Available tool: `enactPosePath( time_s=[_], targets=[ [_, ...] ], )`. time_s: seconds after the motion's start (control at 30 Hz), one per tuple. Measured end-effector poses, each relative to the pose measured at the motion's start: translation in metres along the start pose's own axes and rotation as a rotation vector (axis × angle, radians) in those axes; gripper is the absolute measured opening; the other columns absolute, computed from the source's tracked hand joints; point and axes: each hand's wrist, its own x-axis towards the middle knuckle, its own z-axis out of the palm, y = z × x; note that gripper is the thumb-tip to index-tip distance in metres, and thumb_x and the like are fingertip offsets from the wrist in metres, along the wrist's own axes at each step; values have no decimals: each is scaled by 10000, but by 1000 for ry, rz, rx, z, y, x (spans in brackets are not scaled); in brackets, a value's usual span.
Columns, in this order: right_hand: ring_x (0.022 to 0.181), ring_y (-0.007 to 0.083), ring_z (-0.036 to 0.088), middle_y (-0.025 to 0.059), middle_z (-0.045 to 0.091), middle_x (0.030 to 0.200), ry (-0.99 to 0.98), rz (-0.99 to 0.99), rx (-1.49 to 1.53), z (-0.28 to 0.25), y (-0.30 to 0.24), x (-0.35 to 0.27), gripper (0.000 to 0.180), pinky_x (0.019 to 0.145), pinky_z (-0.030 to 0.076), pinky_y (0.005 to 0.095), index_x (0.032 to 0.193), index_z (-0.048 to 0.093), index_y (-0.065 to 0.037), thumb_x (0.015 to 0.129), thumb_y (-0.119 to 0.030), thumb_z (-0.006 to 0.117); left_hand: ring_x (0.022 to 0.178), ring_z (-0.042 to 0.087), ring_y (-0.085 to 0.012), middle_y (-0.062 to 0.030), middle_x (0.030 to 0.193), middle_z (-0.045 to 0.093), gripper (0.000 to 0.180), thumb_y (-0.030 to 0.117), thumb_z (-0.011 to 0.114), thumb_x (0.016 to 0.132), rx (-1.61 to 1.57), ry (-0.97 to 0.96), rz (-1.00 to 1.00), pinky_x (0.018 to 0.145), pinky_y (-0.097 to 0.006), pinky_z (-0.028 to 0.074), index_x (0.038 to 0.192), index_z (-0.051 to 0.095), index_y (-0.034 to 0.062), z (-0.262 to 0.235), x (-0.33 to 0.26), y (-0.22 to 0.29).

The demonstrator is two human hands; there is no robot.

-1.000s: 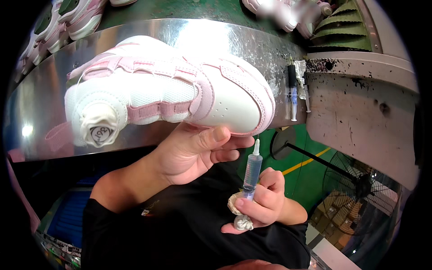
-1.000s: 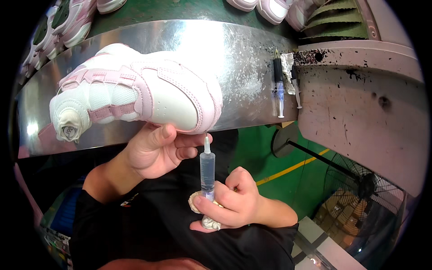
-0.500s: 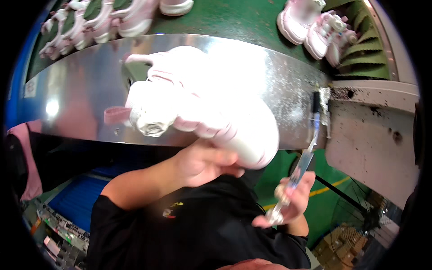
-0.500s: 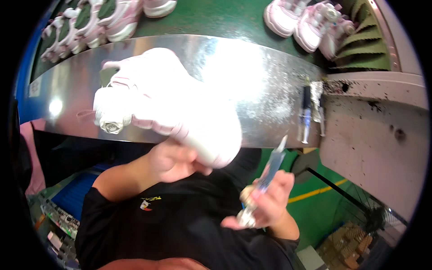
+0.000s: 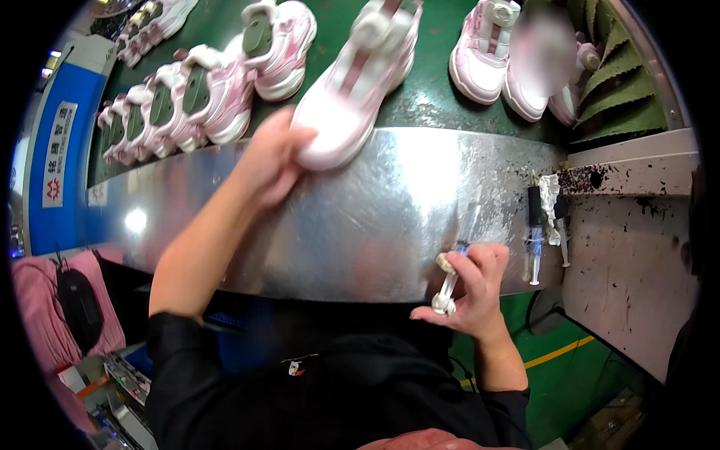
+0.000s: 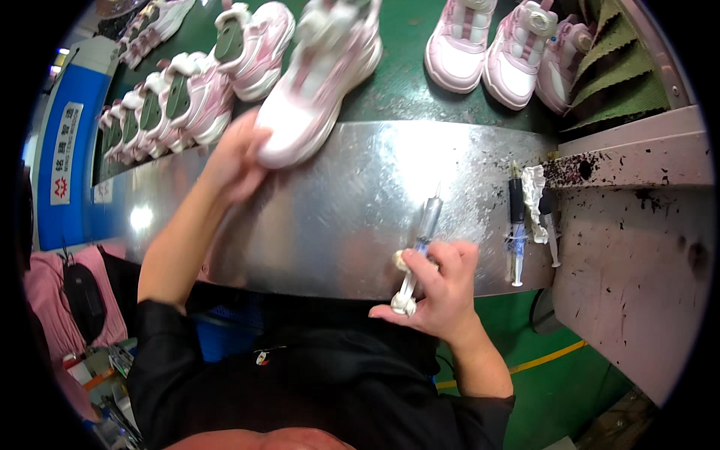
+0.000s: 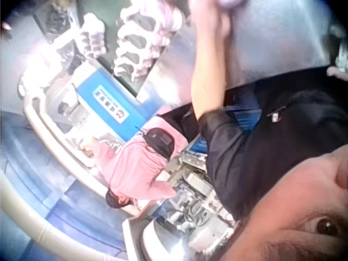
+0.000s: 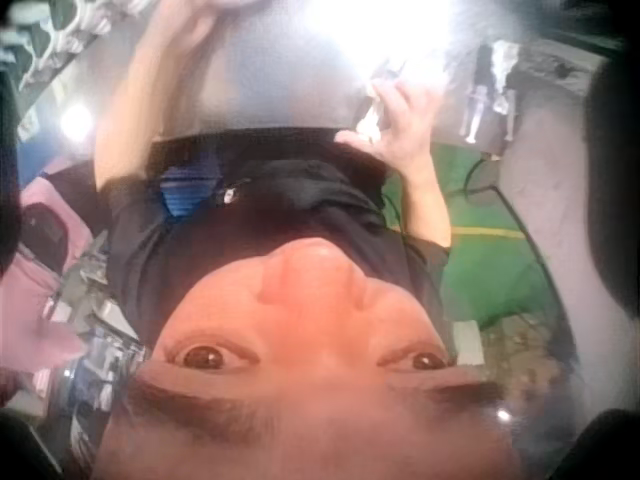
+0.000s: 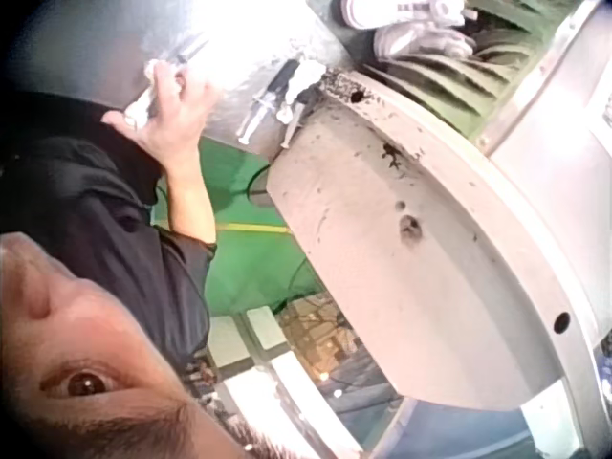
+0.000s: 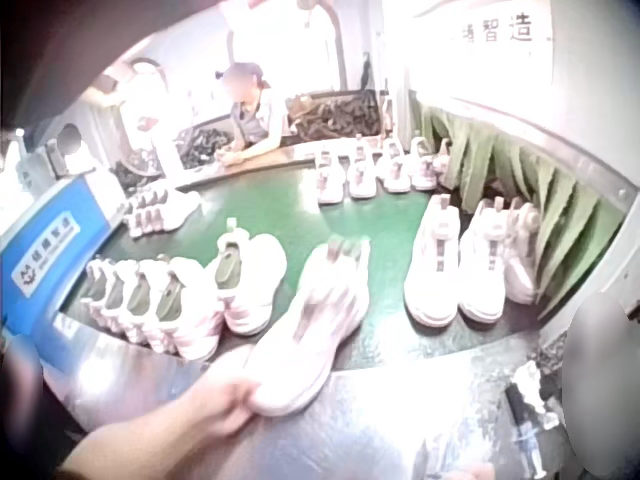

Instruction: The person repeatedly picks up pink and white children's sneakers from a metal workbench. Using a syringe, they inject a clear liquid into the side seams of each shoe. After each injection, the shoe is placed back on the workbench. The process is repeated for multiple shoes.

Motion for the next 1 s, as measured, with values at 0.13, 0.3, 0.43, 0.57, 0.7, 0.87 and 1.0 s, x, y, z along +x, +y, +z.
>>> enactPosePath(
  time_s=[0.13,0.3,0.43,0.57,0.7,0.87,1.0],
  targets=[
    [844,268,409,74,468,971,-26,8,-10,-2,-5,6,694,721,386,375,1061,598,-135,586,-606,780,1070,578,-286,-179,1190,561,365,133,561,920,-134,47,92,994,-439,465,1198,491,-93,45,162,16],
    [812,265,427,75,474,964,-20,45,25,-1,-2,5,684,700,381,374,1087,581,-130,601,-562,793,1289,378,-404,-315,1390,314,687,136,566,928,-365,66,171,1084,-459,364,1406,124,-83,52,162,22],
    [785,275,445,88,484,968,14,18,41,-3,1,2,684,681,375,381,1107,561,-112,619,-531,794,1168,519,-342,-243,1239,487,612,71,602,873,143,94,246,995,-425,431,1353,232,-16,22,40,9],
    [769,289,466,106,498,969,4,-9,55,-5,-1,3,691,674,377,394,1110,555,-96,616,-514,797,1258,431,-262,-161,1293,456,685,-29,603,829,527,452,580,1053,-392,351,1399,223,2,-41,5,2],
    [772,305,481,119,504,967,32,-32,72,-2,-4,3,720,688,397,401,1129,542,-83,598,-483,817,1272,408,-260,-176,1354,402,867,77,706,784,877,403,634,1049,-350,347,1451,159,-8,-52,61,9],
    [788,304,482,124,506,968,63,-43,32,0,-9,0,729,696,409,395,1132,538,-65,595,-468,822,1161,508,-235,-155,1302,466,864,111,757,747,547,492,563,954,-331,435,1443,248,63,-45,93,33],
    [795,300,483,128,507,961,78,-38,41,-3,-8,0,741,711,408,400,1127,540,-56,607,-515,800,1071,544,-216,-135,1182,567,792,106,785,727,506,497,498,899,-316,461,1381,347,18,-35,78,50]
  ],
)
